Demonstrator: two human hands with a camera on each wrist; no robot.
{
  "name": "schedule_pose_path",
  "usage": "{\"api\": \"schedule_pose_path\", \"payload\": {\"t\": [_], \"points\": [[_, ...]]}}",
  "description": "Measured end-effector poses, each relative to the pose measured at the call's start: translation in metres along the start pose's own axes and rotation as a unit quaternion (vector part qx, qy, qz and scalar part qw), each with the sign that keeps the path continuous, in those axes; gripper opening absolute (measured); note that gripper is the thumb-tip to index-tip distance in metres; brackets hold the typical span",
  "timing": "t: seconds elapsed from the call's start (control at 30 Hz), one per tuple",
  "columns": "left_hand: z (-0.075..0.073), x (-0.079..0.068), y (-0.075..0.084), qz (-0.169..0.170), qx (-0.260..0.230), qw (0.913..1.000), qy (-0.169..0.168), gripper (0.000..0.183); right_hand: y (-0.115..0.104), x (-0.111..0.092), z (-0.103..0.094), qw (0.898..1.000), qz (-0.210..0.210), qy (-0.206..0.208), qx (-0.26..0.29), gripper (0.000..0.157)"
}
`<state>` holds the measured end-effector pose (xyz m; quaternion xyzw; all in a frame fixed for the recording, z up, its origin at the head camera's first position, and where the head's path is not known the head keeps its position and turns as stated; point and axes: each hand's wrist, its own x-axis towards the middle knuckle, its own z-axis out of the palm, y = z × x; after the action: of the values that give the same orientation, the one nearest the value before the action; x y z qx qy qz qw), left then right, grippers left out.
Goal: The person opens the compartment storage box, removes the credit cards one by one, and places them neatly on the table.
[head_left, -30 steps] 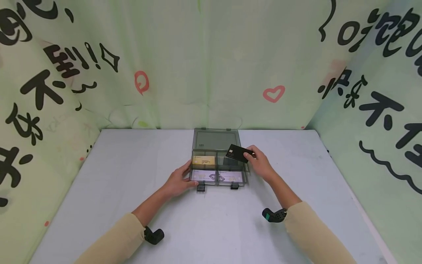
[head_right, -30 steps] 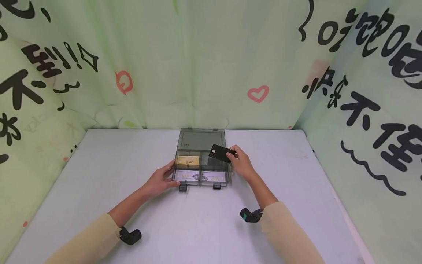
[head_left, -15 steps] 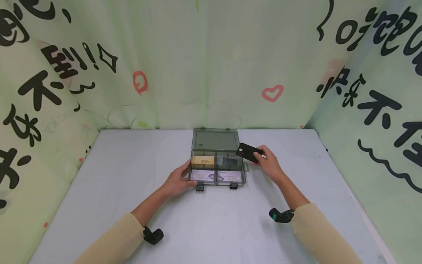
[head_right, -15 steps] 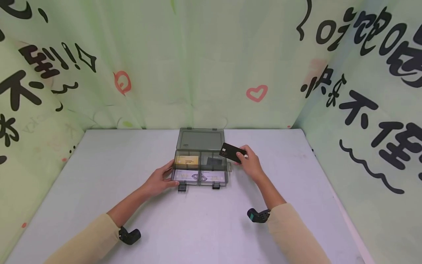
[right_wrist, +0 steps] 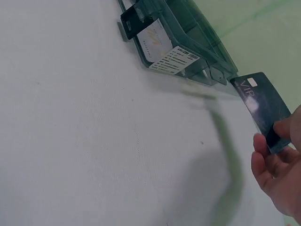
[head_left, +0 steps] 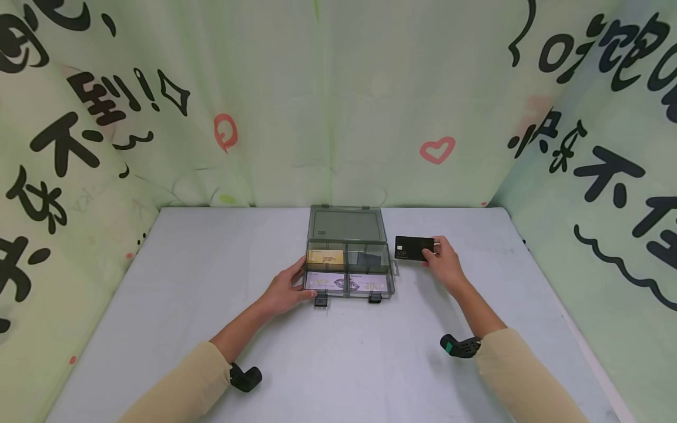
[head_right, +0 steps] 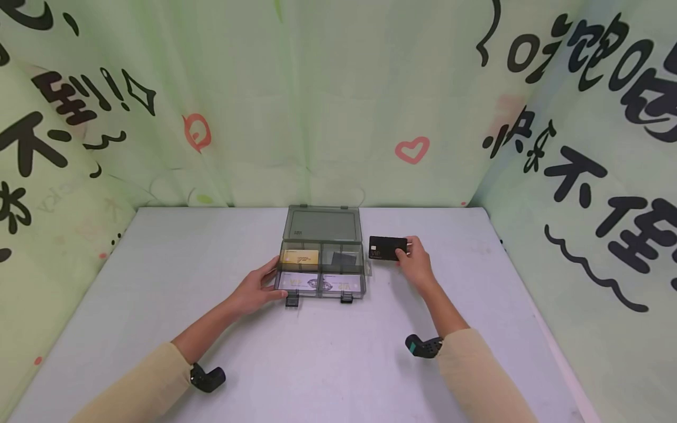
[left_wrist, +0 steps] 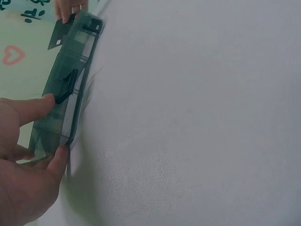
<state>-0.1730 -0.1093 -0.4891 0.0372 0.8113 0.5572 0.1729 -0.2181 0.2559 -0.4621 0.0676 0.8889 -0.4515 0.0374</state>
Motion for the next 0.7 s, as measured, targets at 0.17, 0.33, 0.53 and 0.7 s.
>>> {"api": "schedule_pose_path", "payload": {"t": [0.17,0.33,0.53,0.7], "points": [[0.0,0.0,-0.001,0.005,0.001,1.0,0.0,0.094,0.006,0.003,0.0,0.998,0.012,0.021,-0.054,0.039],[0.001,0.001,-0.002,0.01,-0.003,0.9999,0.0,0.094,0.011,0.007,0.005,0.997,0.021,0.023,-0.075,0.04],[0.0,0.001,-0.004,0.007,0.006,1.0,0.001,0.092,0.014,0.012,0.01,0.992,-0.006,0.048,-0.115,0.039],[0.001,0.0,-0.003,0.004,0.007,1.0,0.001,0.093,0.016,0.016,0.014,0.986,-0.016,0.058,-0.155,0.044]]}}
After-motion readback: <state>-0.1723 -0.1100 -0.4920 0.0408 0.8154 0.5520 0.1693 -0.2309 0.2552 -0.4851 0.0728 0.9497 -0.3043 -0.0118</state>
